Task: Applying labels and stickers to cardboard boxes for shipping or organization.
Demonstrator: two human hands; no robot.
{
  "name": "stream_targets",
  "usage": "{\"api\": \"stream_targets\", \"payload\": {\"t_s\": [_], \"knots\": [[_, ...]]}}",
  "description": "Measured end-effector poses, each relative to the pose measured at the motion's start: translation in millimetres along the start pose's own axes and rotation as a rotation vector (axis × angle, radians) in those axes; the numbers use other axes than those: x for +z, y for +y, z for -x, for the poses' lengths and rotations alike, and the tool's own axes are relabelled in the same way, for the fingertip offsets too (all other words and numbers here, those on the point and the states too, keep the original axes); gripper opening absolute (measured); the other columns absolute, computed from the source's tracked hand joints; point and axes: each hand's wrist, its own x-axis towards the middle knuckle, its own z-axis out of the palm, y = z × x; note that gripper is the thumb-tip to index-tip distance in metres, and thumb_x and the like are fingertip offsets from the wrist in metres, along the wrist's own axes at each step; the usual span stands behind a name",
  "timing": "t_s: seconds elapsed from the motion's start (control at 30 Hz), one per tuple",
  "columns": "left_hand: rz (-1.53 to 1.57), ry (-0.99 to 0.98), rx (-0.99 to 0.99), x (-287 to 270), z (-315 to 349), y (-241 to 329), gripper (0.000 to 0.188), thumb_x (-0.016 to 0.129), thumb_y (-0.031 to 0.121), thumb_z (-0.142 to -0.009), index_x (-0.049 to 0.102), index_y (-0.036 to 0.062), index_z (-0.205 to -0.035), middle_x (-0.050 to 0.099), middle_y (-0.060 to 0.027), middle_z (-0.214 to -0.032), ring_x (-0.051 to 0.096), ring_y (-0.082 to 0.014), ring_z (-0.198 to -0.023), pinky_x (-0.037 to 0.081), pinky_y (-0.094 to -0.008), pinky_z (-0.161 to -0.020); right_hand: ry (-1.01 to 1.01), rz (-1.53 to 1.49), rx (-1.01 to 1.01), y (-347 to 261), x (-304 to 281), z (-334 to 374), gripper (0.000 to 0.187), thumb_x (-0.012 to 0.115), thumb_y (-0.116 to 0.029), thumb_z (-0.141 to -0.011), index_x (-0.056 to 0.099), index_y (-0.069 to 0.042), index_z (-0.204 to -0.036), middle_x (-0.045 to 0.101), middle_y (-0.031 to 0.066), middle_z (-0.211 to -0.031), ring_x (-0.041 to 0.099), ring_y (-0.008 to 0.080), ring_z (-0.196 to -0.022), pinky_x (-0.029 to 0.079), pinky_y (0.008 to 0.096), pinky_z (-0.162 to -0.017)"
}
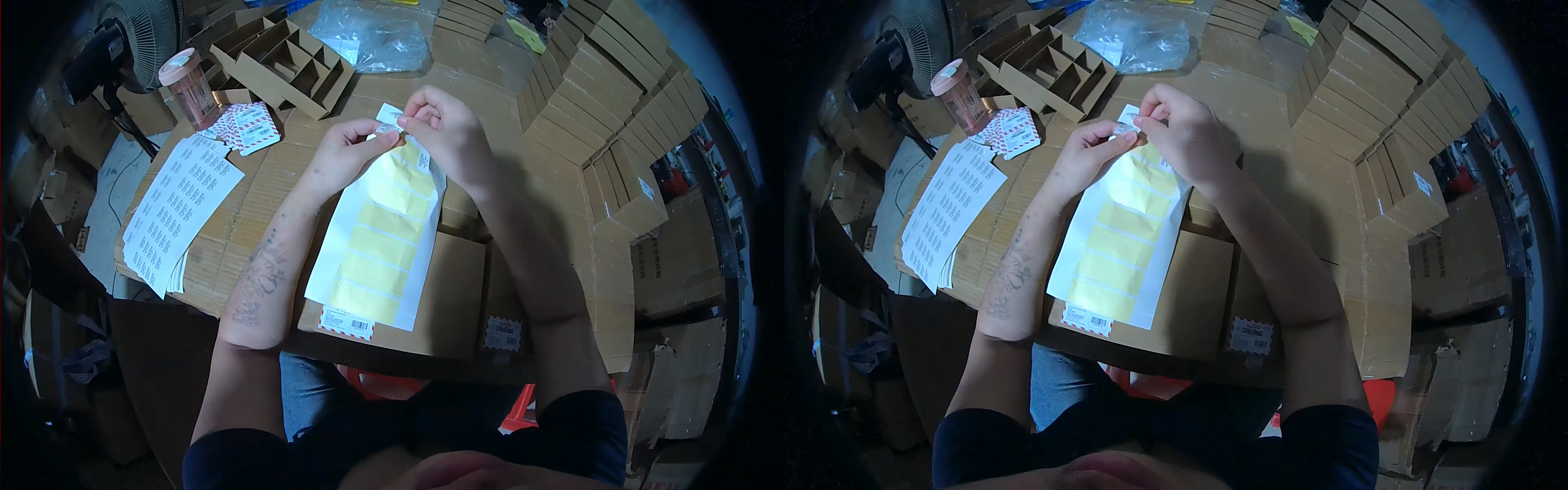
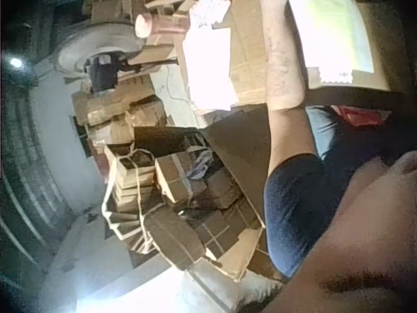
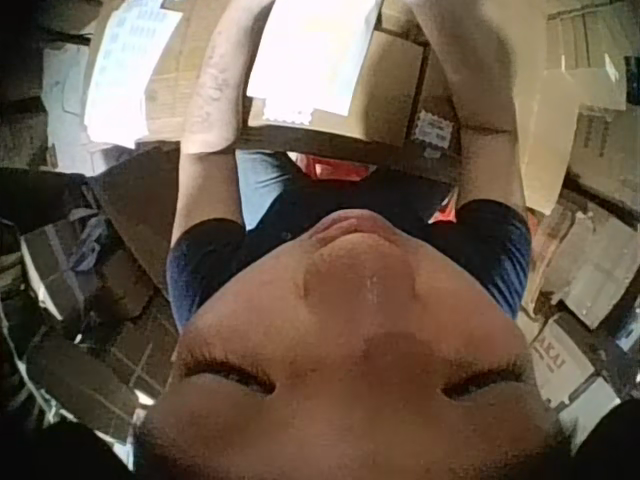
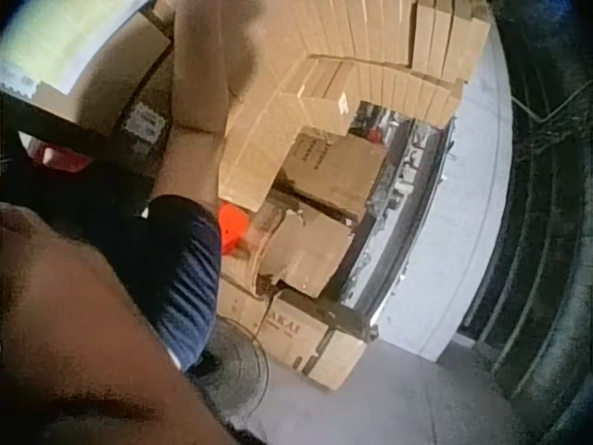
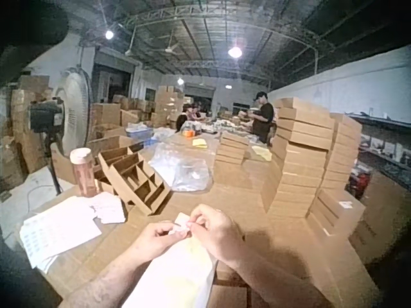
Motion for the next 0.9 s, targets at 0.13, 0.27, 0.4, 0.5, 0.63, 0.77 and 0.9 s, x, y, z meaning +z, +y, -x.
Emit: {"api": "stream_targets", "payload": {"t_s": [0.13,0.27,0.4,0.5,0.63,0.77,0.9], "knots": [[0.032,0.005,0.008,-2,-2,-4,0.026,0.065,0.022,-0.092,0.068,-0.0006,-0.103,0.069,-0.0046,-0.094,0.062,-0.008,-0.083,0.049,-0.0225,-0.075,-0.022,-0.123,0.04,3,1,-2,0.007,0.064,-0.006,-0.085,0.058,-0.001,-0.085,0.061,0.0043,-0.069,0.056,0.0079,-0.063,0.044,0.0243,-0.057],[0.047,0.001,-0.015,-3,0,-2,0.024,0.065,0.022,-0.092,0.068,-0.0005,-0.101,0.069,-0.0046,-0.093,0.062,-0.0078,-0.081,0.049,-0.0225,-0.073,-0.018,-0.157,0.02,4,4,-2,0.008,0.063,-0.006,-0.087,0.058,0.0,-0.087,0.061,0.0025,-0.07,0.055,0.0053,-0.064,0.043,0.0223,-0.057],[0.084,0.016,-0.038,1,1,4,0.022,0.065,0.021,-0.091,0.069,0.0003,-0.1,0.069,-0.0043,-0.092,0.062,-0.0077,-0.08,0.049,-0.0221,-0.073,0.014,-0.158,0.068,5,6,1,0.008,0.063,-0.006,-0.087,0.058,0.0,-0.088,0.061,0.0023,-0.071,0.055,0.0052,-0.065,0.043,0.0219,-0.057],[0.114,0.021,-0.01,-1,-1,-1,0.022,0.066,0.021,-0.091,0.069,0.0006,-0.1,0.069,-0.0041,-0.091,0.062,-0.0076,-0.08,0.049,-0.0218,-0.072,0.051,-0.205,0.054,7,13,2,0.008,0.062,-0.006,-0.088,0.058,0.0,-0.089,0.061,0.0021,-0.07,0.056,0.0055,-0.065,0.044,0.022,-0.058],[0.143,0.021,0.01,-3,-2,-1,0.022,0.066,0.021,-0.091,0.069,0.0006,-0.1,0.069,-0.004,-0.091,0.062,-0.0075,-0.08,0.049,-0.0219,-0.072,0.165,-0.182,0.043,11,24,4,0.008,0.062,-0.007,-0.089,0.057,-0.001,-0.091,0.061,0.0036,-0.072,0.057,0.0078,-0.066,0.045,0.0234,-0.06],[0.119,0.054,-0.029,-2,3,8,0.022,0.065,0.02,-0.092,0.068,0.0003,-0.1,0.069,-0.0048,-0.091,0.063,-0.008,-0.08,0.049,-0.0223,-0.072,0.259,-0.118,0.032,14,35,5,0.008,0.061,-0.008,-0.09,0.056,-0.002,-0.093,0.06,0.0051,-0.078,0.058,0.0105,-0.07,0.047,0.0263,-0.065],[0.136,0.065,-0.023,3,3,6,0.021,0.064,0.02,-0.092,0.068,0.0,-0.099,0.069,-0.0056,-0.091,0.063,-0.0088,-0.079,0.049,-0.0225,-0.072,0.26,-0.17,0.033,24,39,6,0.01,0.06,-0.009,-0.091,0.053,-0.003,-0.096,0.059,0.0054,-0.081,0.058,0.0118,-0.072,0.047,0.0281,-0.066]]}}
